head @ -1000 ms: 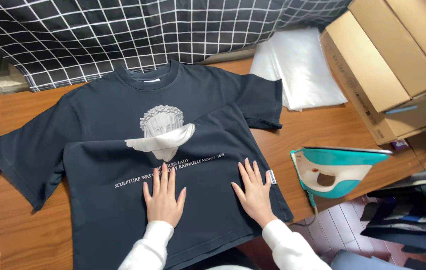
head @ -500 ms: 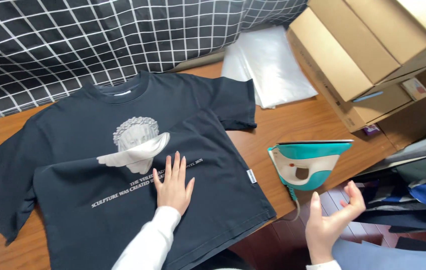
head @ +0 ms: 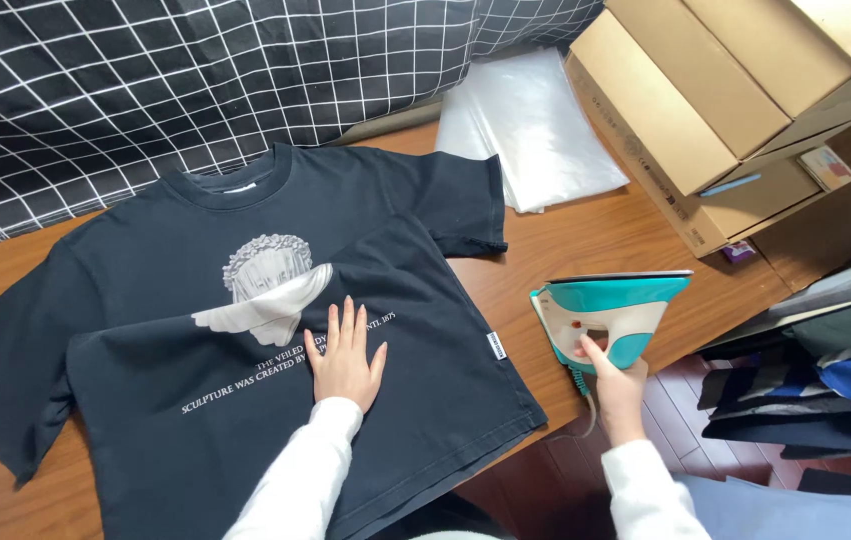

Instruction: Ironing a black t-shirt on a wooden table surface

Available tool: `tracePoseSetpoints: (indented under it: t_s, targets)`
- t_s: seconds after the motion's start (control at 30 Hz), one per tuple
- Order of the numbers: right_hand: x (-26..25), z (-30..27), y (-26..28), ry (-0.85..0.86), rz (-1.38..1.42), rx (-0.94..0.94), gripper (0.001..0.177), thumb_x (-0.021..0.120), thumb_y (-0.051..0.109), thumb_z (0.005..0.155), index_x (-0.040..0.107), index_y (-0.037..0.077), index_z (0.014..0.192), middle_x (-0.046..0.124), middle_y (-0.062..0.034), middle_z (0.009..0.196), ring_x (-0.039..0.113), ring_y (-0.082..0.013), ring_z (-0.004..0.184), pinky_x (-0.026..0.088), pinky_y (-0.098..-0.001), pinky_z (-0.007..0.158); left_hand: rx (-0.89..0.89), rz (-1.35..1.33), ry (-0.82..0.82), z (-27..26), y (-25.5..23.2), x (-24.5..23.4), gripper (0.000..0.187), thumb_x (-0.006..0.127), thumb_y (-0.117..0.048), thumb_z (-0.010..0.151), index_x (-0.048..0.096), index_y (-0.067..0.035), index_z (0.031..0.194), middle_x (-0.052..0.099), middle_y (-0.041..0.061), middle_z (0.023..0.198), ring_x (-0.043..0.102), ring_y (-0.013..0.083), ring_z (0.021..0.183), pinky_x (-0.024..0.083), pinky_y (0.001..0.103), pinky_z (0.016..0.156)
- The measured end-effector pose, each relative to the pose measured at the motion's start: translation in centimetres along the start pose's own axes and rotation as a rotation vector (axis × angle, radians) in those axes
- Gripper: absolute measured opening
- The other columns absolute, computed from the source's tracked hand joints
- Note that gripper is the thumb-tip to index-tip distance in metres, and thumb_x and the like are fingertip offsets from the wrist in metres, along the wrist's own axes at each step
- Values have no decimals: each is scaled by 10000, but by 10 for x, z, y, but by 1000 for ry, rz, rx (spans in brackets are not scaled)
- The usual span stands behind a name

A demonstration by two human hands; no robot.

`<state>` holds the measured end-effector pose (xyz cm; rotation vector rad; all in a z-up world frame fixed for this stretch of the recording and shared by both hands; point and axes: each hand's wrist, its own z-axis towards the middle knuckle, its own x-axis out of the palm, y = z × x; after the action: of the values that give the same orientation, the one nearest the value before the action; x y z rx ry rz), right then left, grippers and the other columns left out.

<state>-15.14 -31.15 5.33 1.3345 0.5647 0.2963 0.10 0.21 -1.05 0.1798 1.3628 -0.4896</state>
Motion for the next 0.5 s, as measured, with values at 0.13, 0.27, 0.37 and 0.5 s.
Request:
tracePoseSetpoints:
  t_s: [0.13, 0.27, 0.37, 0.5]
  targets:
    - [-11, 4, -1, 1, 61, -8, 191, 757, 57, 797, 616, 15, 676, 639, -124, 627, 621, -129, 631, 499, -263, 664, 1, -4, -17, -2, 0, -1, 618, 337, -526, 923, 292, -184, 1434, 164, 27, 1571, 137, 224, 1442, 162, 622, 1076]
    - [-36, 12, -4, 69, 81, 58, 198, 734, 73, 824, 610, 19, 679, 602, -109, 570, 596, -135, 513, 513, -283, 571, 3, -11, -21, 0, 1, -1, 615, 361, -512, 915, 302, -185, 1432, 186, 37, 1563, 146, 227, 1440, 156, 625, 1076]
    - [-45, 3, 29, 211, 153, 138, 292, 686, 103, 822, 549, -11, 590, 544, -153, 474, 569, -190, 413, 503, -317, 464, -1, -17, -12, 0, 1, -2, 616, 364, -509, 912, 297, -189, 1434, 189, 35, 1562, 145, 226, 1440, 157, 625, 1077]
    - [-40, -11, 58, 426, 411, 370, 196, 585, 102, 841, 529, -49, 730, 412, -151, 456, 474, -259, 287, 490, -472, 328, -12, -26, 4, 0, 0, -2, 609, 359, -509, 916, 294, -194, 1434, 185, 30, 1562, 133, 221, 1442, 146, 623, 1081]
